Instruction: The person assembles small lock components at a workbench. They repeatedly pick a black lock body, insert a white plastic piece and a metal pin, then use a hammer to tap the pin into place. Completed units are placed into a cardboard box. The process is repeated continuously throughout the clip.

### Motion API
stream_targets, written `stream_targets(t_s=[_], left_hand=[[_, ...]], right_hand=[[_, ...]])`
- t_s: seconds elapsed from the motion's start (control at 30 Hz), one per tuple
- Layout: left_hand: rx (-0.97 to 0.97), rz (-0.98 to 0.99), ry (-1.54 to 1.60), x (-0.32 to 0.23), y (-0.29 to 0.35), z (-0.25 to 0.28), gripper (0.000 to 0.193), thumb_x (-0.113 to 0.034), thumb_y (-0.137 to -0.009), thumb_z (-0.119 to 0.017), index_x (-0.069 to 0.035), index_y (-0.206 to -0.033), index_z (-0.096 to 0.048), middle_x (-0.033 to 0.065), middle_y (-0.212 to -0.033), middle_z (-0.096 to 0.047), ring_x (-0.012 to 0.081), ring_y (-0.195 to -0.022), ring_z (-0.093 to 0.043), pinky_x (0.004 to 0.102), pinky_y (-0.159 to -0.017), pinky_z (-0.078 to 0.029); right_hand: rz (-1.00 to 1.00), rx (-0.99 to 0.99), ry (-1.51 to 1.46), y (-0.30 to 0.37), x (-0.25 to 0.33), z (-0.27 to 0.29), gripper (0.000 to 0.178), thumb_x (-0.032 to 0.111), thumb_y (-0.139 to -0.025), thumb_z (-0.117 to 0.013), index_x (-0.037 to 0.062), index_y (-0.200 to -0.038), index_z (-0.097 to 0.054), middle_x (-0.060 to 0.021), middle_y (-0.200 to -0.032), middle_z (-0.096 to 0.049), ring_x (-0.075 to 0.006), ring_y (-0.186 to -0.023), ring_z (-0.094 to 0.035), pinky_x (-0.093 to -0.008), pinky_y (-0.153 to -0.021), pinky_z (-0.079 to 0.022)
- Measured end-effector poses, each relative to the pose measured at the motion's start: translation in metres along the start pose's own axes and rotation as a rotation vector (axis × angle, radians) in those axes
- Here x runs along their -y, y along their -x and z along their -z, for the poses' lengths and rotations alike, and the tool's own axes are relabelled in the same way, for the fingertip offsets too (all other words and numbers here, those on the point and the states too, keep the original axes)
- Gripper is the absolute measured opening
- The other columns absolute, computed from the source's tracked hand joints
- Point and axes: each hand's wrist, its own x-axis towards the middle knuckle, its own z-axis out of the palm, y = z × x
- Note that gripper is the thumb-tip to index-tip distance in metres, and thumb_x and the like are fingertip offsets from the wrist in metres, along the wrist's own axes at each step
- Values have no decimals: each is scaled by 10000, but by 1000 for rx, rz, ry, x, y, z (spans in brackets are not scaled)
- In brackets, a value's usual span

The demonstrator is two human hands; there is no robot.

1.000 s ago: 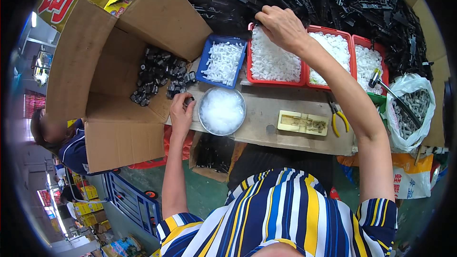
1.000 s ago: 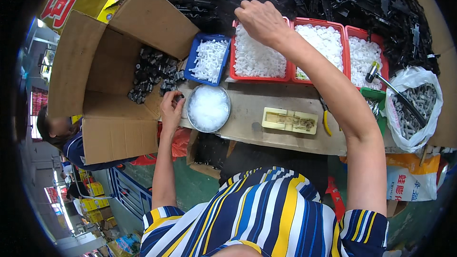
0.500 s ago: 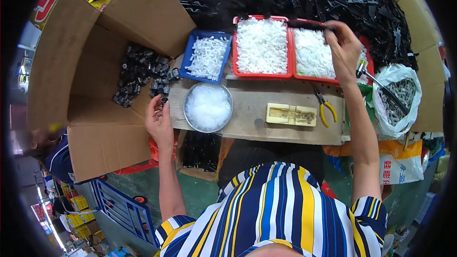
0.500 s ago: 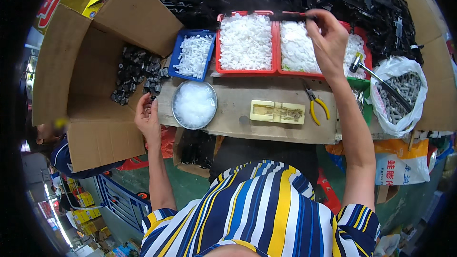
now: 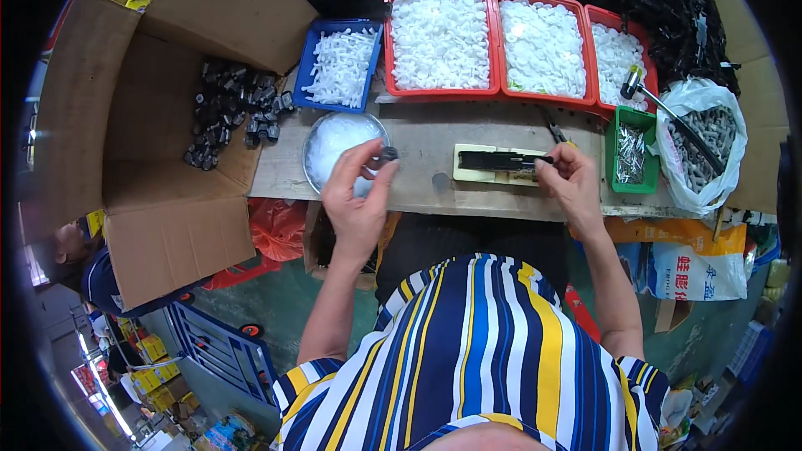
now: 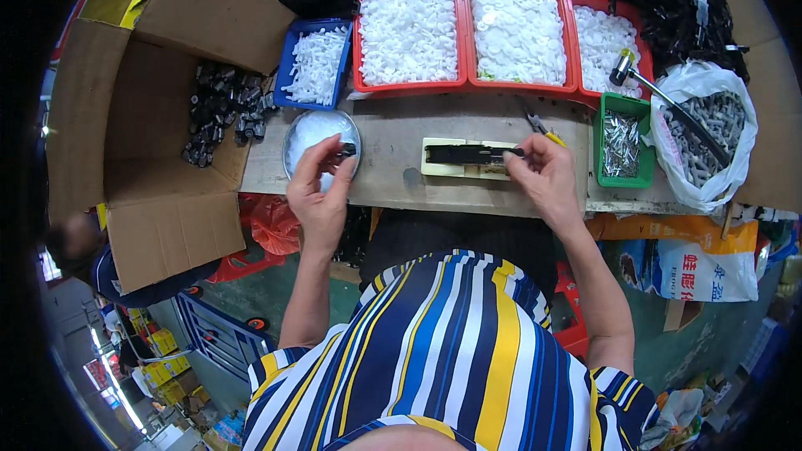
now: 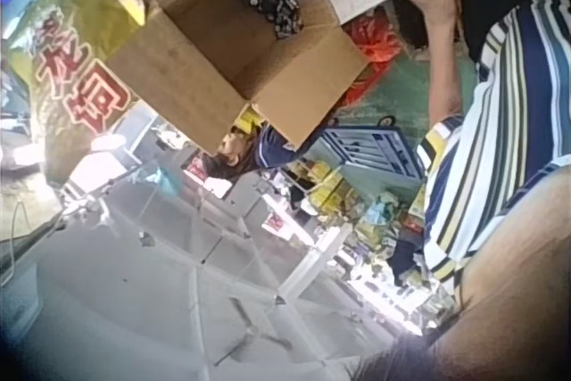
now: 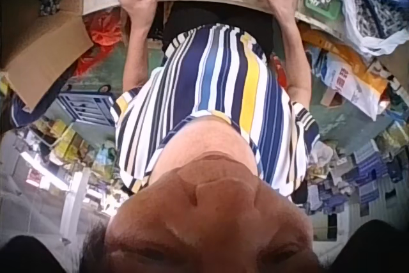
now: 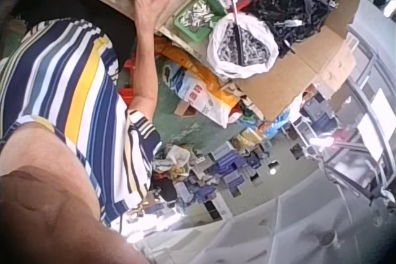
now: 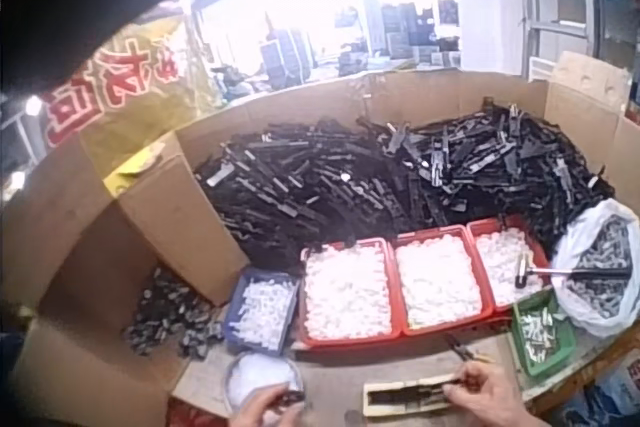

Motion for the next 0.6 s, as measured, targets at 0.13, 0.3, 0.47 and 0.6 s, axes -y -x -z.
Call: stream_targets(t_s=[0.13, 0.3, 0.47, 0.6], left_hand=[[33, 13, 47, -4, 3, -20, 354, 26, -822, -751, 3, -1168, -678, 71, -989, -678, 109, -819, -607, 247, -716, -484], [60, 123, 247, -2, 6, -33, 371, 14, -830, -753, 2, -1192, -673, 71, -989, -667, 103, -835, -605, 240, -729, -485], [143, 211, 458, 4, 8, -39, 418, 36, -863, -733, 18, -1267, -627, 51, -1072, -625, 88, -930, -580, 214, -801, -470], [189, 186, 388, -4, 2, -41, 404, 36, -881, -713, 21, -1274, -621, 45, -1081, -604, 89, -939, -577, 217, -819, -478]], right_hand=[[90, 103, 600, -5, 30, 6, 242, 196, -881, -743, 14, -991, -626, -56, -650, -581, -149, -574, -586, -328, -526, -432], [496, -19, 972, 2, 46, 3, 292, 215, -829, -772, 46, -1033, -650, -108, -794, -591, -290, -672, -606, -415, -635, -463], [710, 167, 895, -1, 41, -8, 294, 127, -803, -751, 85, -1081, -662, -98, -950, -568, -271, -846, -612, -414, -690, -455], [727, 210, 954, -2, 32, -15, 175, 76, -789, -707, 72, -959, -663, -91, -935, -553, -265, -898, -590, -399, -721, -439]])
